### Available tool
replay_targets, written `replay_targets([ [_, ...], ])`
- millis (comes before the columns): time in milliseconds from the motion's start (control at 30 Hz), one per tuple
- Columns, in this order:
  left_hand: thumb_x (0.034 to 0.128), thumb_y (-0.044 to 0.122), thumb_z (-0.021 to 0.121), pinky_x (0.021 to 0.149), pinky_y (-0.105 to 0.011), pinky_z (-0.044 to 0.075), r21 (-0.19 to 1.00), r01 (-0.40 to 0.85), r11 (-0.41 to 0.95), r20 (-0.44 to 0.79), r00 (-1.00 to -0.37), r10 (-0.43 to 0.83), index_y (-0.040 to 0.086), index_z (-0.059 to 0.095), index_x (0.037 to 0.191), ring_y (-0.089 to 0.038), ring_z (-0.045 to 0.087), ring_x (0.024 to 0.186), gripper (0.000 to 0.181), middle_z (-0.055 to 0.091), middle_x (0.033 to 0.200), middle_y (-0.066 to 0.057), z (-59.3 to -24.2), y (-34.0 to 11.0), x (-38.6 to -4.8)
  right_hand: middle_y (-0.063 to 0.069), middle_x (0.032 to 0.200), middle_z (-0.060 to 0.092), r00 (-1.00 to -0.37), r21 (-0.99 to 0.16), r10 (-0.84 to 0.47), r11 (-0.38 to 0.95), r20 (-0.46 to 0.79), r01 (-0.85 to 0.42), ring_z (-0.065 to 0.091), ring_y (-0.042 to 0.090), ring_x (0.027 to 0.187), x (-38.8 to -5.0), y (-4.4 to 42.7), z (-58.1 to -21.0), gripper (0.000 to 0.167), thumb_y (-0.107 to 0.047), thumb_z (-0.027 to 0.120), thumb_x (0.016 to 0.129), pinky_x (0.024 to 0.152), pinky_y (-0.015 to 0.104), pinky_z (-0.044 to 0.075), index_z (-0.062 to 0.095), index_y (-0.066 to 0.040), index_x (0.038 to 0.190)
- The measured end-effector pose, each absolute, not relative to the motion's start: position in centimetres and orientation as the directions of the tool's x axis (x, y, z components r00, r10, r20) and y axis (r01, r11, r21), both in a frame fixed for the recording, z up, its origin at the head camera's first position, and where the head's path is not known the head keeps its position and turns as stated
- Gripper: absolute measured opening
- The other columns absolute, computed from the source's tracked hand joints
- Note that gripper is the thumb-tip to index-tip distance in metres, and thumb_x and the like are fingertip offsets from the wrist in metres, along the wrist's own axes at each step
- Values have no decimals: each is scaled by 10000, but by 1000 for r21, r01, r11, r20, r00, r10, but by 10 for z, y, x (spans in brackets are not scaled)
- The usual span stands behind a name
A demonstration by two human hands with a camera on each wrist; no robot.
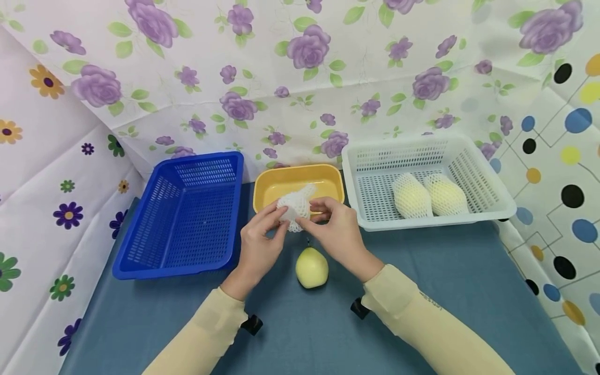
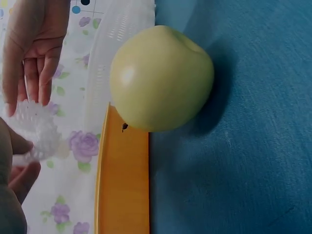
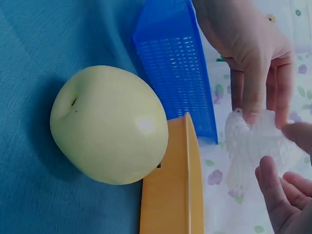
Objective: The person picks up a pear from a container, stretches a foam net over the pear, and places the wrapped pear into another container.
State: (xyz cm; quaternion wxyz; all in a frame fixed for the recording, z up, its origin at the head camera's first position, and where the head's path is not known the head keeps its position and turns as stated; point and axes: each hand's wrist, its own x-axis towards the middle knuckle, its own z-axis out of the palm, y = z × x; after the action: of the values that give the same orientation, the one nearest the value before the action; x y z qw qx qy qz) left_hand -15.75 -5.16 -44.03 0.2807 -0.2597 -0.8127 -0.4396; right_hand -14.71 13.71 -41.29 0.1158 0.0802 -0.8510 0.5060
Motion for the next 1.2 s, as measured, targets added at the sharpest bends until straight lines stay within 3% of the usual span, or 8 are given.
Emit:
replay_targets([
  [100,837,43,674,729,-275,582,585,703,404,683,-696,222,59,679,1107,-147,675,925,270,610,1247,-95,-442,-51,-157,-17,951,686,-960,-845,-25,469,279,-258,658,66,788,-149,137,-415,292,-263,737,806,654,198,560,655,-161,1067],
  [200,839,39,671,728,-309,587,647,686,333,649,-724,233,51,658,1069,-144,676,930,230,633,1207,-90,-443,-53,-157,-4,910,690,-956,-848,-45,451,290,-279,664,83,806,-153,139,-420,223,-179,719,823,678,195,565,670,-139,1036],
  [333,818,26,689,751,-335,585,730,617,294,577,-787,217,63,581,1151,-129,671,950,352,662,1129,-63,-445,-53,-158,-19,917,690,-950,-840,-82,449,302,-306,664,69,846,-157,144,-431,152,-155,694,840,683,201,570,679,-160,991],
  [433,810,18,696,766,-310,581,734,600,319,558,-800,223,78,581,1213,-117,663,948,424,672,1081,-54,-448,-55,-160,-29,945,681,-942,-828,-113,452,316,-332,657,84,885,-158,148,-439,137,-133,686,843,703,236,577,678,-175,973],
  [700,809,9,688,779,-276,565,664,618,420,534,-786,313,154,708,1052,-61,623,977,283,662,1072,36,-465,-58,-162,-17,1052,664,-888,-711,-250,533,386,-459,659,108,949,-158,158,-469,260,-71,669,848,736,194,563,677,-185,1082],
  [833,811,2,685,803,-281,561,670,606,429,503,-796,338,151,706,1043,-91,627,1033,277,667,1119,13,-470,-57,-161,-24,1057,662,-858,-659,-302,551,416,-513,647,96,964,-158,159,-478,265,-64,665,851,761,185,555,684,-192,1083],
  [1200,814,-18,669,765,-289,575,674,577,461,455,-816,357,137,657,1084,-107,643,964,312,661,1073,-17,-479,-56,-161,-42,1026,665,-833,-591,-324,592,448,-548,633,82,952,-161,162,-483,244,-41,687,827,741,210,561,695,-213,1001],
])
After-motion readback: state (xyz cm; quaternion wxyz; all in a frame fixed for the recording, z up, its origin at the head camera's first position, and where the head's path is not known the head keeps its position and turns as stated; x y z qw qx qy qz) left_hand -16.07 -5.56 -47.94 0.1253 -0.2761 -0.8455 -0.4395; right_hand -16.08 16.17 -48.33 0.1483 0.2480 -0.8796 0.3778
